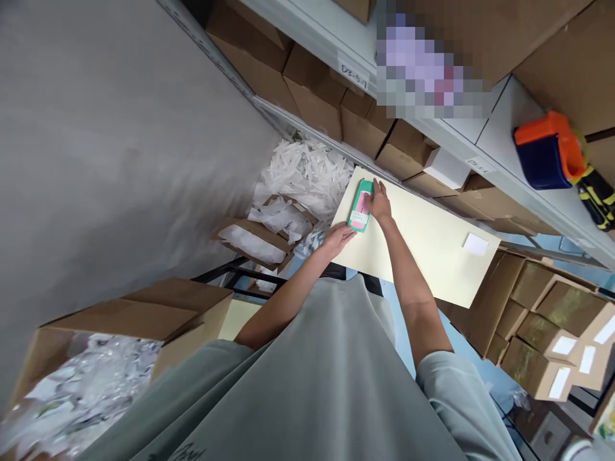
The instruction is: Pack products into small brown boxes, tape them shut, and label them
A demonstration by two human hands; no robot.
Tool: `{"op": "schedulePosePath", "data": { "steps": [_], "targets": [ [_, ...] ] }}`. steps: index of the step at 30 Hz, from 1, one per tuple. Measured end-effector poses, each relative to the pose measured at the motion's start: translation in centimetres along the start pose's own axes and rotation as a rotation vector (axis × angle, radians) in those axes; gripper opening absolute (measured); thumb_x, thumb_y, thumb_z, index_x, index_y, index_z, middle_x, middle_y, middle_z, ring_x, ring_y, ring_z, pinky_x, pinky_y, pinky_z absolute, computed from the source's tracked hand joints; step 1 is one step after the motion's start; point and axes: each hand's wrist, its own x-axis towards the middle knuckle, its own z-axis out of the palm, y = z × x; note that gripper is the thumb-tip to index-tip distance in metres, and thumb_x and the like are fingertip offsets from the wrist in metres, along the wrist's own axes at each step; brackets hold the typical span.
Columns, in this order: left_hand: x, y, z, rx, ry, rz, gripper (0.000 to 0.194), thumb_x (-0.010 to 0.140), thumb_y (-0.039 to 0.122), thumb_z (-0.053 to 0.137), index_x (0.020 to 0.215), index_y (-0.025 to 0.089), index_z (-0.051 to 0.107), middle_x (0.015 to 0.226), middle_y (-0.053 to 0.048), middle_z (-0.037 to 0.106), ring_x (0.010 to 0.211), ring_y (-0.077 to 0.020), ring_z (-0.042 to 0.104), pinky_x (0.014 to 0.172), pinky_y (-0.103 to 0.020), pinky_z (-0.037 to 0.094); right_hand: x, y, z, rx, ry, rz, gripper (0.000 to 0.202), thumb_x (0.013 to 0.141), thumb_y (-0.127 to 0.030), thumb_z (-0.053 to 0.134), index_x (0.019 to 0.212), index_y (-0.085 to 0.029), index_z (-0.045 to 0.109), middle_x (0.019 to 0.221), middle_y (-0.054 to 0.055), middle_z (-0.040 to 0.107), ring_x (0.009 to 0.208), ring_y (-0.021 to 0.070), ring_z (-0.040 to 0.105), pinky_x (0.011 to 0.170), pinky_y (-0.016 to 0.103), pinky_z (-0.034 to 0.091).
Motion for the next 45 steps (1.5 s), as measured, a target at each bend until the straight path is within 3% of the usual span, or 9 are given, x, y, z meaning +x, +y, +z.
{"op": "schedulePosePath", "data": {
  "steps": [4, 9, 14, 17, 24, 32, 37, 41, 45],
  "targets": [
    [-1.8, 0.0, -1.2, -0.021, 0.062, 0.062, 0.041, 0.079, 0.014, 0.089, 0.114, 0.022, 0.069, 0.107, -0.007, 0.077, 0.125, -0.0242, 0.072, 0.127, -0.045, 0.046, -3.5, 0.1, 0.6, -0.059, 0.101, -0.048, 0.085, 0.105, -0.043, 0.057, 0.179, -0.008, 0.033, 0.189, 0.028, 0.028, 0.171, 0.0423, 0.04, 0.139, 0.062, 0.039],
    [-6.3, -0.9, -2.6, -0.06, 0.067, 0.247, 0.036, 0.078, 0.023, 0.088, 0.112, 0.023, 0.077, 0.115, -0.009, 0.08, 0.129, -0.026, 0.07, 0.123, -0.042, 0.046, -9.7, 0.5, 0.9, -0.006, 0.175, -0.256, 0.077, 0.107, -0.054, 0.055, 0.171, -0.011, 0.047, 0.177, 0.029, 0.048, 0.167, 0.0413, 0.045, 0.137, 0.065, 0.041],
    [-13.4, -4.2, -5.8, -0.106, 0.047, 0.493, 0.031, 0.082, 0.035, 0.091, 0.109, 0.023, 0.082, 0.126, -0.01, 0.083, 0.132, -0.0283, 0.071, 0.124, -0.045, 0.047, -16.6, -0.8, 1.7, 0.106, 0.154, -0.544, 0.065, 0.108, -0.06, 0.055, 0.157, -0.017, 0.062, 0.159, 0.025, 0.067, 0.155, 0.0389, 0.059, 0.132, 0.066, 0.047],
    [-18.9, -7.6, -9.0, -0.207, 0.125, 0.59, 0.026, 0.085, 0.037, 0.094, 0.103, 0.022, 0.081, 0.123, -0.009, 0.085, 0.134, -0.0298, 0.071, 0.125, -0.045, 0.046, -21.2, -2.7, 2.6, 0.176, 0.042, -0.686, 0.061, 0.108, -0.059, 0.058, 0.151, -0.018, 0.067, 0.154, 0.024, 0.071, 0.149, 0.0377, 0.064, 0.13, 0.064, 0.049],
    [-31.4, -17.4, -17.3, -0.669, 0.374, 0.714, 0.021, 0.088, 0.019, 0.097, 0.088, 0.018, 0.076, 0.112, -0.012, 0.086, 0.126, -0.0299, 0.078, 0.127, -0.046, 0.046, -32.0, -7.6, 6.2, 0.223, -0.339, -0.864, 0.05, 0.105, -0.06, 0.058, 0.133, -0.024, 0.079, 0.14, 0.019, 0.081, 0.135, 0.0368, 0.075, 0.121, 0.058, 0.058],
    [-39.7, -24.3, -25.5, -0.954, 0.522, 0.944, 0.027, 0.081, 0.026, 0.102, 0.092, 0.018, 0.078, 0.115, -0.012, 0.087, 0.125, -0.0299, 0.08, 0.123, -0.044, 0.05, -43.5, -11.4, 11.0, 0.231, -0.672, -0.979, 0.049, 0.103, -0.062, 0.063, 0.126, -0.023, 0.082, 0.134, 0.018, 0.085, 0.125, 0.0373, 0.081, 0.117, 0.059, 0.062],
    [-44.0, -27.7, -31.1, -1.074, 0.508, 1.045, 0.028, 0.082, 0.026, 0.101, 0.092, 0.017, 0.076, 0.114, -0.012, 0.087, 0.121, -0.0292, 0.081, 0.124, -0.045, 0.051, -52.9, -16.0, 17.3, 0.207, -0.921, -1.039, 0.045, 0.101, -0.063, 0.07, 0.122, -0.025, 0.082, 0.129, 0.016, 0.087, 0.121, 0.0357, 0.083, 0.115, 0.055, 0.064],
    [-49.4, -33.2, -38.6, -1.18, 0.589, 1.112, 0.02, 0.086, 0.02, 0.093, 0.094, 0.018, 0.075, 0.115, -0.012, 0.087, 0.125, -0.0287, 0.082, 0.125, -0.047, 0.052, -61.2, -20.6, 25.9, 0.211, -1.136, -1.013, 0.047, 0.095, -0.064, 0.078, 0.118, -0.024, 0.081, 0.12, 0.013, 0.088, 0.117, 0.0315, 0.084, 0.113, 0.049, 0.065],
    [-54.6, -39.0, -46.2, -1.315, 0.718, 1.139, 0.009, 0.092, 0.016, 0.081, 0.092, 0.021, 0.074, 0.114, -0.01, 0.087, 0.125, -0.0252, 0.082, 0.128, -0.044, 0.053, -68.0, -24.9, 34.6, 0.186, -1.155, -0.888, 0.043, 0.089, -0.06, 0.085, 0.11, -0.023, 0.077, 0.109, 0.009, 0.086, 0.096, 0.0247, 0.083, 0.093, 0.04, 0.068]
  ]
}}
